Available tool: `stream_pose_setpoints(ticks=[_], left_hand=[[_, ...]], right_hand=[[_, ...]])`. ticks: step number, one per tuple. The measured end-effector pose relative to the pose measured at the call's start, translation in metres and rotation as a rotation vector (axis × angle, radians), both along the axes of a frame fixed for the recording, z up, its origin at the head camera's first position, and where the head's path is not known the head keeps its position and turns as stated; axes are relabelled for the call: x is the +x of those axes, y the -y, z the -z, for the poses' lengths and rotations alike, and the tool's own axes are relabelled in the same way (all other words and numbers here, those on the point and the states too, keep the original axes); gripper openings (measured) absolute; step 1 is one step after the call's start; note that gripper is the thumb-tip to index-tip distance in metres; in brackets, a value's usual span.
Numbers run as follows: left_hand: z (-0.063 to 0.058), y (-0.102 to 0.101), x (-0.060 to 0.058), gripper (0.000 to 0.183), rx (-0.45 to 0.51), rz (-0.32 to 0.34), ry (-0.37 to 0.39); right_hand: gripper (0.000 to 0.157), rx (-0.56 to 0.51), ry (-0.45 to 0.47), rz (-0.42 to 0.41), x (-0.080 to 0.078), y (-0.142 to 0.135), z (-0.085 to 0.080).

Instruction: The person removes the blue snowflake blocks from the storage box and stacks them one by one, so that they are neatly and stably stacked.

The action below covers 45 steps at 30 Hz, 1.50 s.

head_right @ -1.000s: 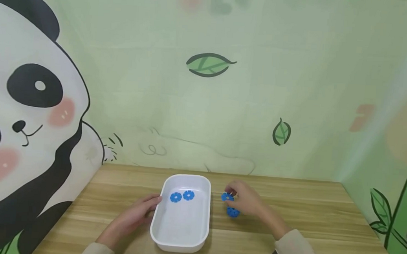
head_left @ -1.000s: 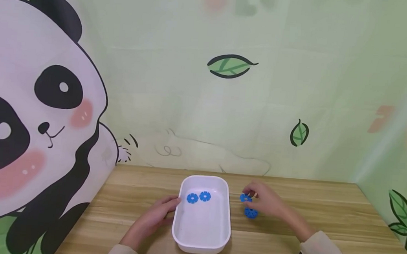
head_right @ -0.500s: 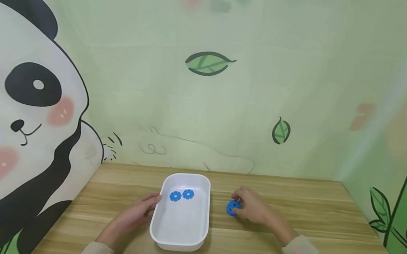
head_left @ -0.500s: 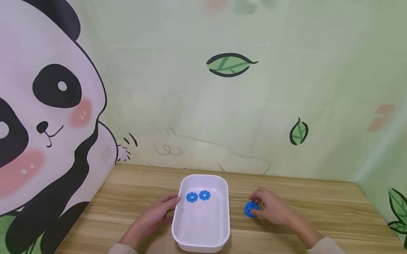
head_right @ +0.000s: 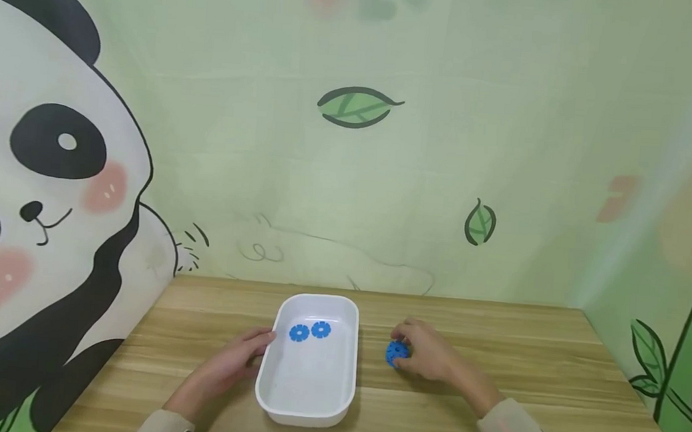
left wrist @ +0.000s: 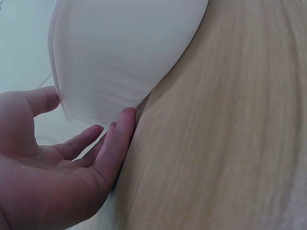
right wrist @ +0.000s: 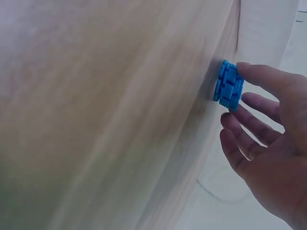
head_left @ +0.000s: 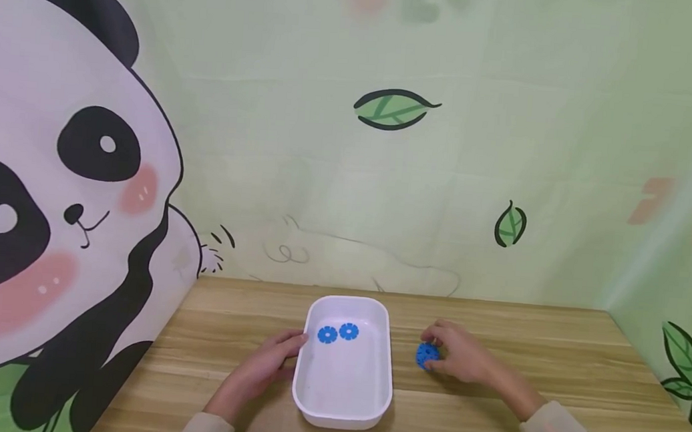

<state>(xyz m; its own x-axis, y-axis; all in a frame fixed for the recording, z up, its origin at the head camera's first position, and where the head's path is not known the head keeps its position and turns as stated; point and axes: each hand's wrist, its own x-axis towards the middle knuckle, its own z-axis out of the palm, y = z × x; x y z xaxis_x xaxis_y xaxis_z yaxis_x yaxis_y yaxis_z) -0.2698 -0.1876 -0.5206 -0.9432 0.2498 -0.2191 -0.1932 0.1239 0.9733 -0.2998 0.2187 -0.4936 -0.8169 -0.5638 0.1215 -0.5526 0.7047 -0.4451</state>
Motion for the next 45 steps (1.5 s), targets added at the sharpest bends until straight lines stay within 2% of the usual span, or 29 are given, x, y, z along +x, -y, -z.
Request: stream_pose_setpoints(ticks=[18, 26, 34, 38, 45], left_hand=[[-0.001, -0.001, 0.0, 0.066, -0.001, 0.001, -0.005], [-0.003, -0.002, 0.0, 0.066, -0.005, -0.002, 0.0], [-0.003, -0.001, 0.002, 0.066, -0.019, -0.003, 0.008], [-0.002, -0.001, 0.001, 0.066, 0.001, 0.005, 0.0], [-0.003, -0.001, 0.001, 0.067, -0.02, 0.0, 0.007]], right_hand=[[0.037, 0.011, -0.006, -0.029, 0.001, 0.002, 0.002], [0.037, -0.018, 0.009, -0.016, -0.002, 0.007, -0.009], [0.035, -0.055, -0.051, 0.018, -0.008, 0.051, -0.035], [0.037, -0.046, -0.08, -0.003, -0.013, 0.081, -0.036], [0.038, -0.014, -0.02, -0.071, -0.024, 0.123, -0.032]])
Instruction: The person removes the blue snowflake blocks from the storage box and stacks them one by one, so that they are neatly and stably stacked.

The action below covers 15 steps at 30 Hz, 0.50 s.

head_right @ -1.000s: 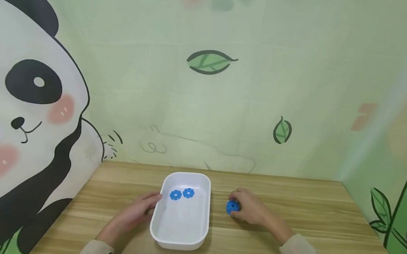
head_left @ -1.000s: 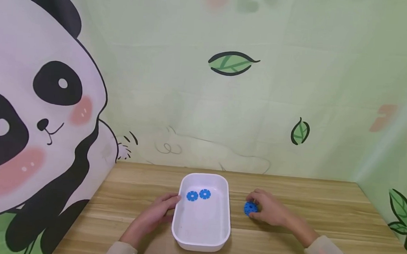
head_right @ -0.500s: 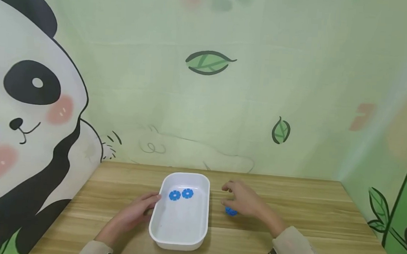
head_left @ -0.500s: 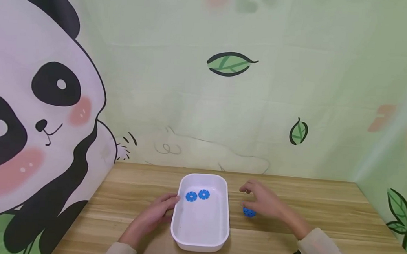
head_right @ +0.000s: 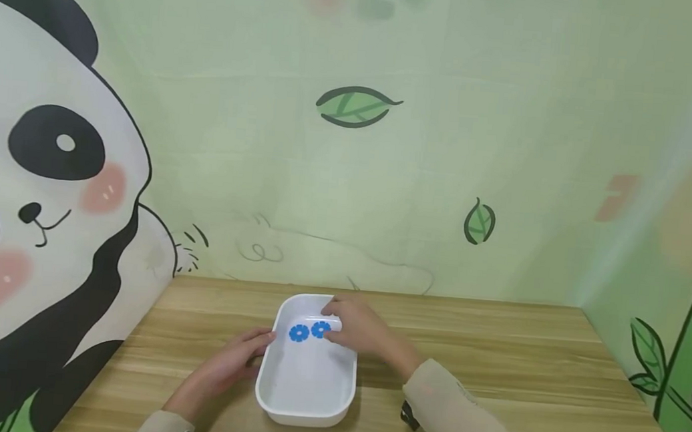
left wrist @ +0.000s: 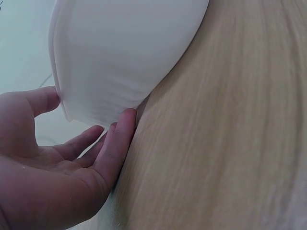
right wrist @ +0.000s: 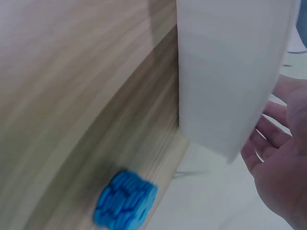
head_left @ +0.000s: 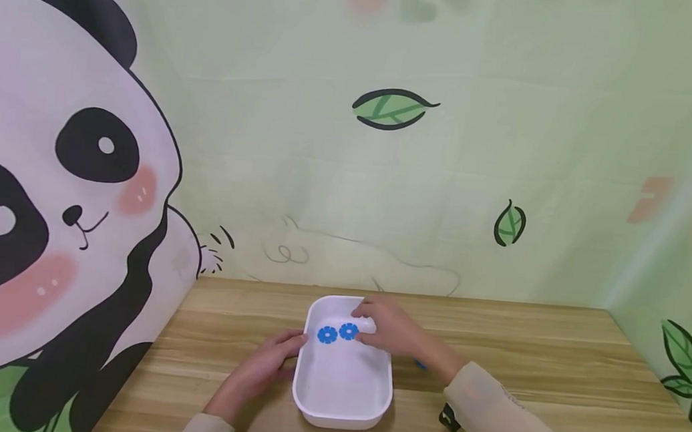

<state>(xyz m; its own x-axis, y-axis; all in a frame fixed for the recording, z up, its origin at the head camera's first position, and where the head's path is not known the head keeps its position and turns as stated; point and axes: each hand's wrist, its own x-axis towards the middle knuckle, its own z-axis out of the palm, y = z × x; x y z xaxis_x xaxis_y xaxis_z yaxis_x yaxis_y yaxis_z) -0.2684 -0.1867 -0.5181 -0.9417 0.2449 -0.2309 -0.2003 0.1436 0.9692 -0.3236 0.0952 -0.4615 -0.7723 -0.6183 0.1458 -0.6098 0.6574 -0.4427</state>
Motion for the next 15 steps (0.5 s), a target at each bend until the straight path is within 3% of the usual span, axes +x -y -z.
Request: stream_pose_setpoints(ticks=[6, 15], left_hand=[[0.002, 0.0, 0.002, 0.066, 0.035, 0.0, -0.016], [0.001, 0.001, 0.001, 0.067, 0.03, -0.006, -0.004]], right_hand=[[0.03, 0.041, -0.014, -0.045, -0.014, 0.02, 0.007], [0.028, 0.064, -0.001, -0.032, -0.022, 0.032, 0.016]])
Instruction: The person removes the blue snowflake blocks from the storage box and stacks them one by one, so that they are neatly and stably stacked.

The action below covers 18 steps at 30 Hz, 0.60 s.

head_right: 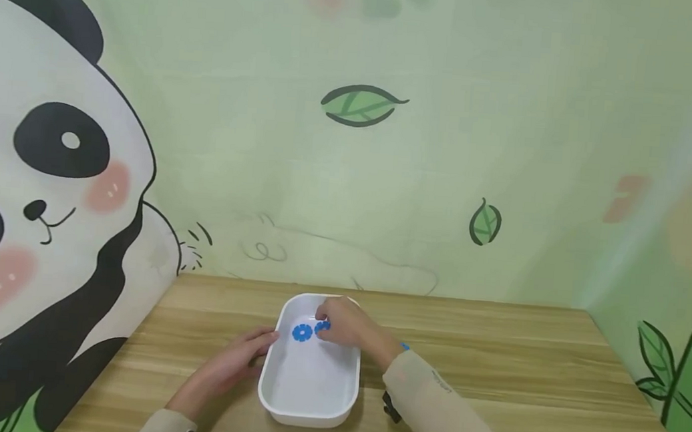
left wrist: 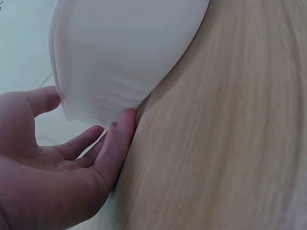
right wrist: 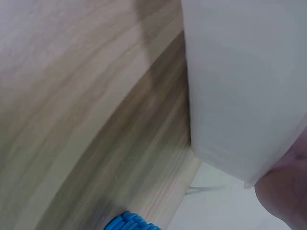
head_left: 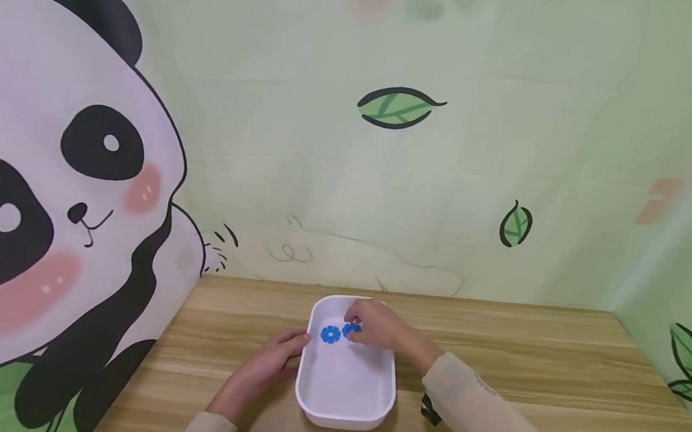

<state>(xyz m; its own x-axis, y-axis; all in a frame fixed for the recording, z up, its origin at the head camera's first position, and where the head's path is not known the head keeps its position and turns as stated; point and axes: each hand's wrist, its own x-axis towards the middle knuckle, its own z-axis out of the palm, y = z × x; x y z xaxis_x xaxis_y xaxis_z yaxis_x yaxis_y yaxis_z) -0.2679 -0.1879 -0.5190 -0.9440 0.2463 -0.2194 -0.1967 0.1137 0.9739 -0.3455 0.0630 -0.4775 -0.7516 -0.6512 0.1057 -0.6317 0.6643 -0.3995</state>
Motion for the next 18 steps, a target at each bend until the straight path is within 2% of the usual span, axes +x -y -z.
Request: stream_pose_setpoints(ticks=[6, 12, 18], left_hand=[[-0.0006, -0.0018, -0.0006, 0.066, -0.003, -0.004, 0.004], [-0.0008, -0.0014, -0.001, 0.065, -0.003, 0.001, 0.0], [-0.0009, -0.0015, -0.0003, 0.065, -0.008, 0.005, -0.005]], right_hand=[[0.031, 0.004, -0.043, -0.014, -0.0016, -0.0004, 0.0056], [0.028, 0.084, -0.121, -0.012, -0.0008, 0.0007, 0.01], [0.033, 0.139, -0.104, 0.051, 0.0032, 0.0022, 0.0111]])
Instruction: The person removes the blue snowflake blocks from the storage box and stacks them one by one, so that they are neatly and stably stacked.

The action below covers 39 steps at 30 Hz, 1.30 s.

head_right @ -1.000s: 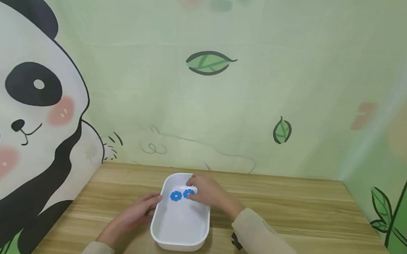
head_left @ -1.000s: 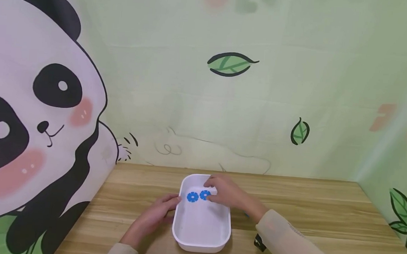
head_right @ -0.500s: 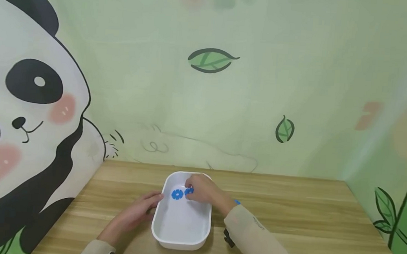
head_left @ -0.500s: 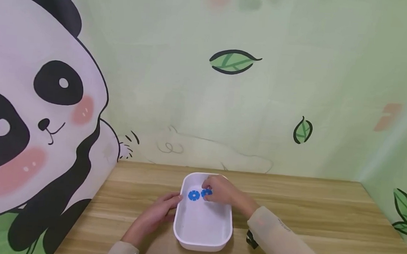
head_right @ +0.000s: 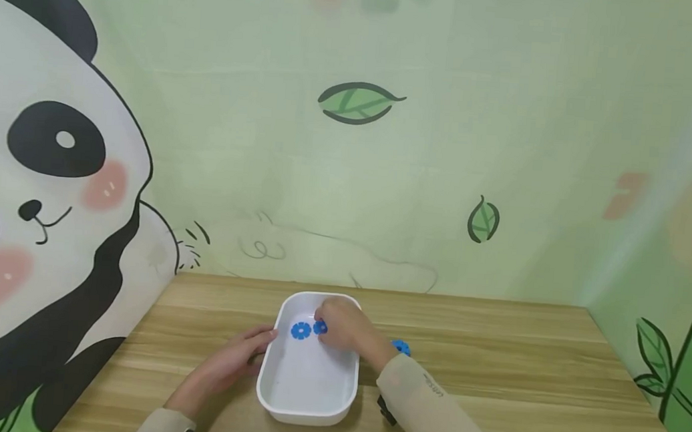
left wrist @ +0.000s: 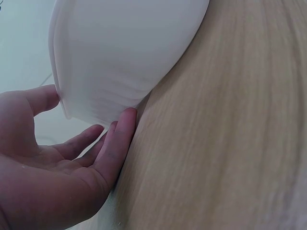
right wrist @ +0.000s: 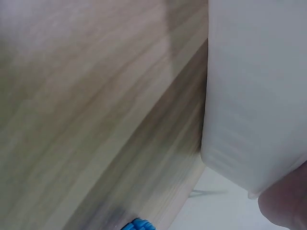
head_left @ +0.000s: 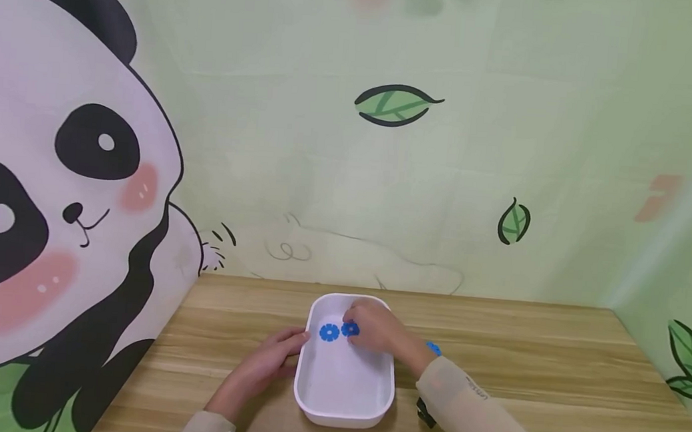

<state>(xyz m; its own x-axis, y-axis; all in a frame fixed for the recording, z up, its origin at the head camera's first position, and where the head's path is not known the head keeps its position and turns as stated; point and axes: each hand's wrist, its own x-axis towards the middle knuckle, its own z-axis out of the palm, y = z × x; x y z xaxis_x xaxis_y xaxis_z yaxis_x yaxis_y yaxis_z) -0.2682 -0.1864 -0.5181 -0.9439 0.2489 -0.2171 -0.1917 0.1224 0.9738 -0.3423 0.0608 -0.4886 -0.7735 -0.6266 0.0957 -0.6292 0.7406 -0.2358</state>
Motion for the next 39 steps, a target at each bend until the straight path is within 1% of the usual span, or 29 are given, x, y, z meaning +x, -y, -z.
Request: stream_pose_setpoints(ticks=[6, 12, 17, 24, 30, 35, 39], left_hand=[[-0.0005, 0.0012, -0.0002, 0.065, -0.004, 0.002, 0.001], [-0.0002, 0.0025, -0.0006, 0.068, -0.001, 0.016, -0.001], [0.0001, 0.0033, -0.0011, 0.069, -0.002, 0.015, 0.005], [0.001, 0.0034, -0.0013, 0.067, 0.011, 0.025, 0.003], [0.0005, 0.0025, -0.0016, 0.066, 0.013, 0.019, 0.006], [0.0002, 0.0023, -0.0013, 0.065, 0.001, 0.011, 0.009], [-0.0006, 0.0026, -0.0007, 0.065, 0.002, 0.012, 0.009]], right_hand=[[0.035, 0.025, -0.019, 0.013, 0.0005, 0.0016, 0.0014], [0.027, 0.045, -0.053, -0.004, 0.0006, 0.0016, 0.003], [0.021, 0.055, -0.076, -0.003, 0.0, 0.0017, 0.0047], [0.027, 0.056, -0.018, 0.025, 0.0014, 0.0019, 0.0033], [0.031, 0.081, -0.006, 0.033, 0.0008, 0.0024, 0.0017], [0.028, 0.13, 0.003, 0.032, 0.0011, 0.0037, 0.001], [0.026, 0.13, 0.01, 0.036, 0.0026, 0.0039, 0.0005]])
